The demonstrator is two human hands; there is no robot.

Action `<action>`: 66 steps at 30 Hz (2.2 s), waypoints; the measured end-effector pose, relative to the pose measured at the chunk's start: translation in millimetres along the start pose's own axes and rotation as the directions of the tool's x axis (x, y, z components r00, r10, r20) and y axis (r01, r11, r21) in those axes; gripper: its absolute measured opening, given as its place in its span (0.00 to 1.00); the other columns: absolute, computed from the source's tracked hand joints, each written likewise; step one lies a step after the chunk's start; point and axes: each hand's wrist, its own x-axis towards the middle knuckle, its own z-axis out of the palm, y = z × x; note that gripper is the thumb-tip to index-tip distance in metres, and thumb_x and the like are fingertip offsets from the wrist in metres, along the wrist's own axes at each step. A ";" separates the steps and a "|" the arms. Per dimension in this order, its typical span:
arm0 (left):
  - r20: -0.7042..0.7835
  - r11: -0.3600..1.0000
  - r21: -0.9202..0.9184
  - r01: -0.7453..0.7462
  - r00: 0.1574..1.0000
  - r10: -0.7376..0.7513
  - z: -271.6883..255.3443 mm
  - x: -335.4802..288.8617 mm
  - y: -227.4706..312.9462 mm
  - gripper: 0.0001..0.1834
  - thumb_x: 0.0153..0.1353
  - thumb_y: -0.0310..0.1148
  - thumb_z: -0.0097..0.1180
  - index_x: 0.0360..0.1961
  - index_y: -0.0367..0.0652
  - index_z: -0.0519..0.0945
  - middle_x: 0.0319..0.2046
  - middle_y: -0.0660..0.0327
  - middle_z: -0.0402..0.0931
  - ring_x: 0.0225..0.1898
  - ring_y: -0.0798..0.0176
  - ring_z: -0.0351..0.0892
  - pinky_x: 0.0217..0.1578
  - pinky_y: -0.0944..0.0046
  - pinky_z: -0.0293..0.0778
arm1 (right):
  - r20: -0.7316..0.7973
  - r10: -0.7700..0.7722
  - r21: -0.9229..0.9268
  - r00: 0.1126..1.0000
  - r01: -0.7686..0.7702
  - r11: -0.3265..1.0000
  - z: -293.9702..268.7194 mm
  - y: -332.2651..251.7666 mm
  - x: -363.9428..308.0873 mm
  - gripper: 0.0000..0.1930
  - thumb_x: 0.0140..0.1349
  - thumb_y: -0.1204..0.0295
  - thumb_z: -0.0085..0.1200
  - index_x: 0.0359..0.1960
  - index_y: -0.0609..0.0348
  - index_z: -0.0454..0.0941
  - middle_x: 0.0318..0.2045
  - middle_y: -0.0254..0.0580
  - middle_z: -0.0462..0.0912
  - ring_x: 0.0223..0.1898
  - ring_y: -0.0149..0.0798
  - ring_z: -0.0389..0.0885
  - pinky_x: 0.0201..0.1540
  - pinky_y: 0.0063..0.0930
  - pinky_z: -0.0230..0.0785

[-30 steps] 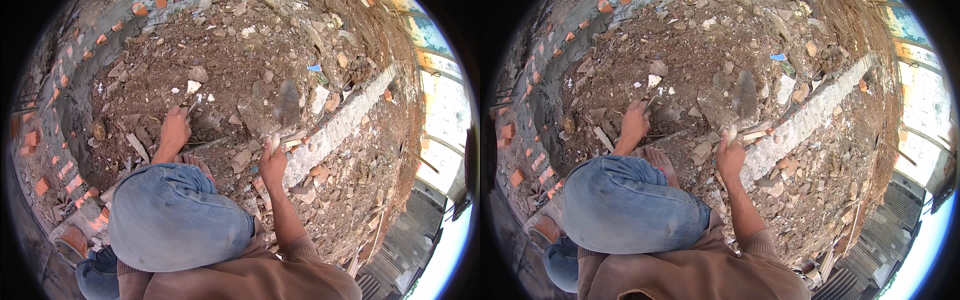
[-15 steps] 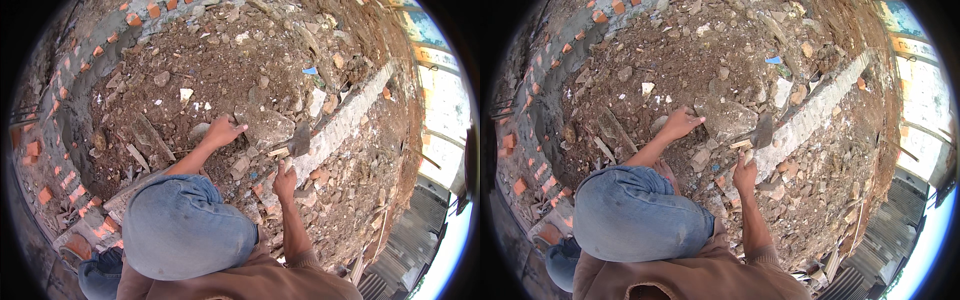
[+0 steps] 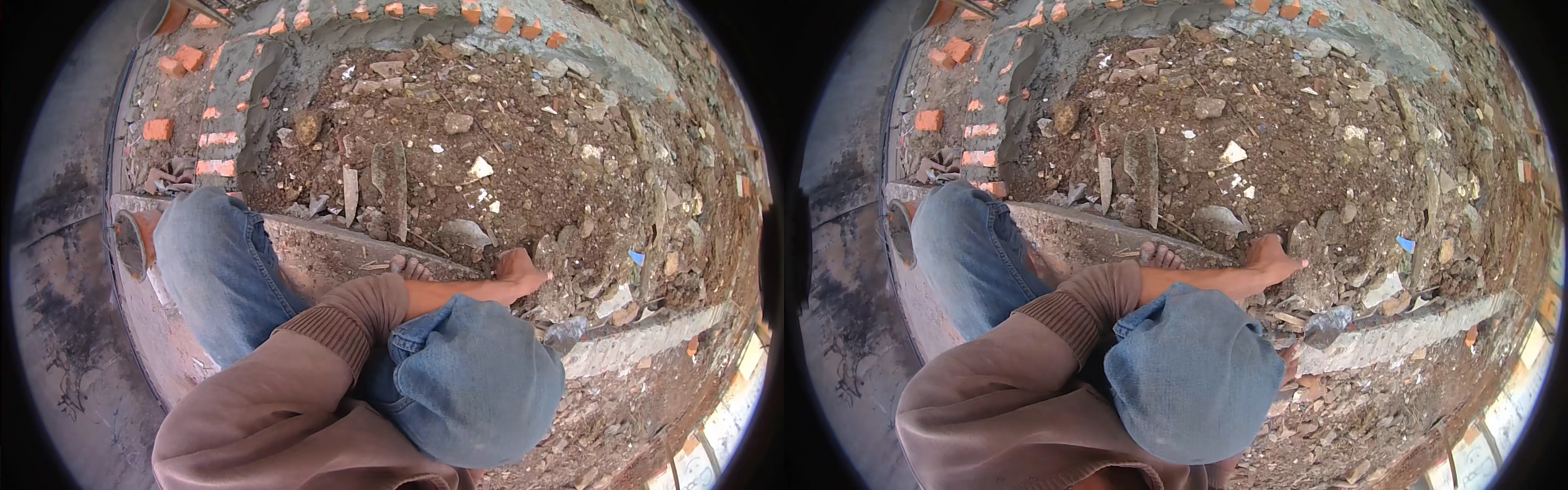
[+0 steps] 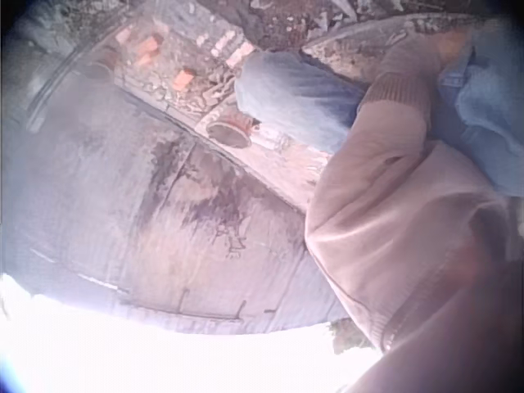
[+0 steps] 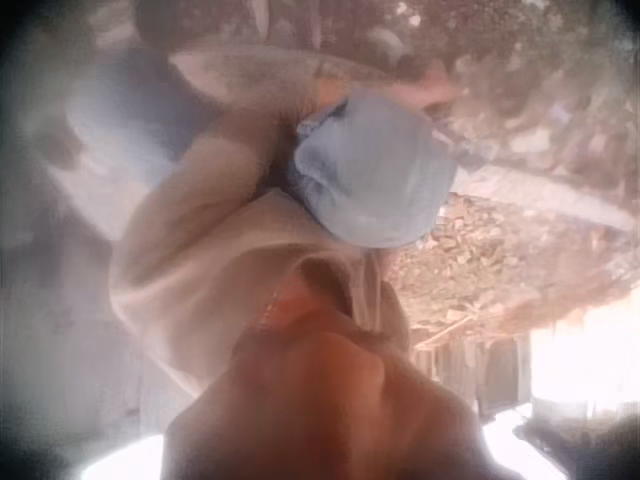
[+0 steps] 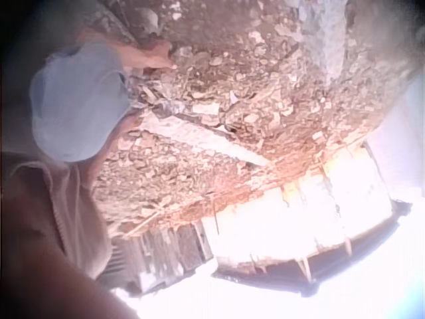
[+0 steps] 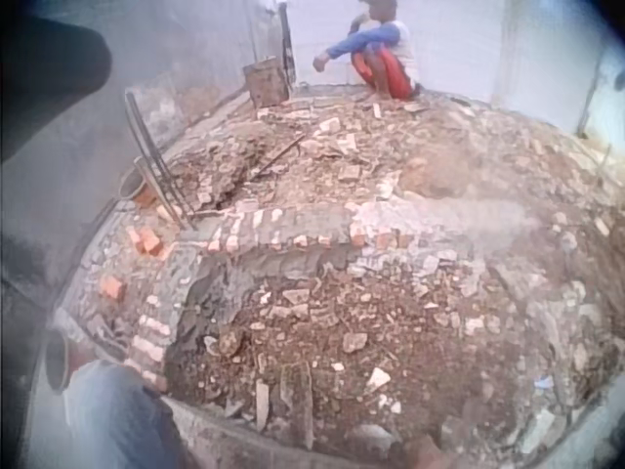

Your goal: The person uses a trowel to apply cement mortar onto a brick structure and then clears debris from the ground by hand and with the trowel.

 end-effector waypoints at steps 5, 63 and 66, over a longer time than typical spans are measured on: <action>-0.075 0.993 -0.015 -0.121 0.990 0.119 19.3 20.2 8.0 0.25 0.47 0.51 0.74 0.24 0.36 0.81 0.28 0.50 0.82 0.33 0.54 0.82 0.37 0.51 0.73 | 0.153 0.018 0.149 0.988 -0.041 0.988 7.6 -1.4 13.6 0.17 0.73 0.54 0.48 0.33 0.54 0.71 0.16 0.31 0.71 0.13 0.29 0.68 0.15 0.24 0.62; -0.795 0.939 0.300 0.168 0.588 0.149 -407.2 -35.1 -203.1 0.39 0.57 0.59 0.62 0.59 0.38 0.73 0.56 0.43 0.75 0.53 0.42 0.77 0.52 0.50 0.73 | 0.475 -0.378 0.018 0.795 0.421 0.907 153.6 -133.0 -36.7 0.17 0.75 0.56 0.45 0.30 0.53 0.65 0.16 0.34 0.69 0.13 0.28 0.67 0.14 0.22 0.61; -0.761 0.812 0.515 0.274 0.582 0.287 -360.8 9.9 -207.8 0.48 0.61 0.66 0.50 0.72 0.42 0.57 0.69 0.44 0.57 0.69 0.44 0.57 0.66 0.47 0.56 | 0.438 -0.359 -0.142 0.824 0.458 0.877 143.4 -119.4 -26.5 0.18 0.75 0.56 0.45 0.29 0.54 0.67 0.16 0.33 0.69 0.13 0.27 0.67 0.15 0.21 0.60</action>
